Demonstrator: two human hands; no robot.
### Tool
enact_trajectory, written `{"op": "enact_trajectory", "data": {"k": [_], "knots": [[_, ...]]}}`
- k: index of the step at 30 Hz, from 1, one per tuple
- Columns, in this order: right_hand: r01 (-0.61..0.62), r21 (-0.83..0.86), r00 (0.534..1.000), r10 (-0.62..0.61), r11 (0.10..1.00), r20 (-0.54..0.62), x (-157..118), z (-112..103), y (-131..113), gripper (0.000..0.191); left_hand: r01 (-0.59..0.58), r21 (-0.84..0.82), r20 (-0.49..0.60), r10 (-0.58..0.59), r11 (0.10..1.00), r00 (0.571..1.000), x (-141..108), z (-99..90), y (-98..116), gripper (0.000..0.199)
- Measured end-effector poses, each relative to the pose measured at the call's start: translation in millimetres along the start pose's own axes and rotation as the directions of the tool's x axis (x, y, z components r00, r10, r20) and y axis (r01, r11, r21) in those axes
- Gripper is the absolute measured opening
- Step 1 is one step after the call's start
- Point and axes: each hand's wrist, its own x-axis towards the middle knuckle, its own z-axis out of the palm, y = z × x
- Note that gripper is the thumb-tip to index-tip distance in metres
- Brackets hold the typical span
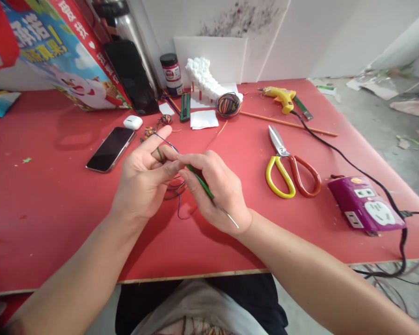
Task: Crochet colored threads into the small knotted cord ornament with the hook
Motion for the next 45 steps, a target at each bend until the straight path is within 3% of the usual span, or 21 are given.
{"op": "enact_trajectory", "data": {"k": [5, 12, 17, 21, 26, 33, 45], "knots": [[0.094, 0.027, 0.993, -0.096, 0.995, 0.069, 5.6, -8.6, 3.5, 0.026, 0.030, -0.021, 0.052, -0.028, 0.999, 0.998, 2.7, -6.0, 9.5, 0.103], [0.060, 0.049, 0.994, -0.065, 0.997, 0.091, 9.7, -13.1, 5.7, 0.018, -0.041, 0.059, 0.012, 0.041, 0.997, 0.999, 3.2, -8.0, 9.5, 0.100], [0.026, -0.102, 0.999, -0.021, 0.994, 0.046, 3.2, -5.1, 3.0, 0.022, -0.011, 0.063, -0.010, 0.012, 0.998, 1.000, 0.6, -0.9, 3.5, 0.110], [0.117, -0.144, 0.992, -0.110, 0.983, 0.054, 0.1, -2.1, 3.7, 0.026, 0.059, 0.000, 0.040, -0.059, 0.998, 0.997, 1.6, -2.9, 6.9, 0.109], [0.228, -0.077, 0.969, -0.219, 0.971, 0.114, 6.0, -10.5, 8.2, 0.034, 0.078, 0.016, 0.073, -0.079, 0.997, 0.994, 4.7, -9.7, 18.4, 0.094], [0.202, -0.057, 0.965, -0.189, 0.978, 0.181, 12.0, -24.7, 10.2, 0.021, 0.069, 0.092, 0.074, -0.076, 0.993, 0.994, 8.3, -16.5, 28.0, 0.079], [0.106, 0.019, 0.965, -0.107, 0.994, 0.238, 22.1, -34.4, 7.9, 0.015, 0.088, 0.118, 0.050, -0.095, 0.989, 0.994, 10.5, -20.3, 30.5, 0.079]]}}
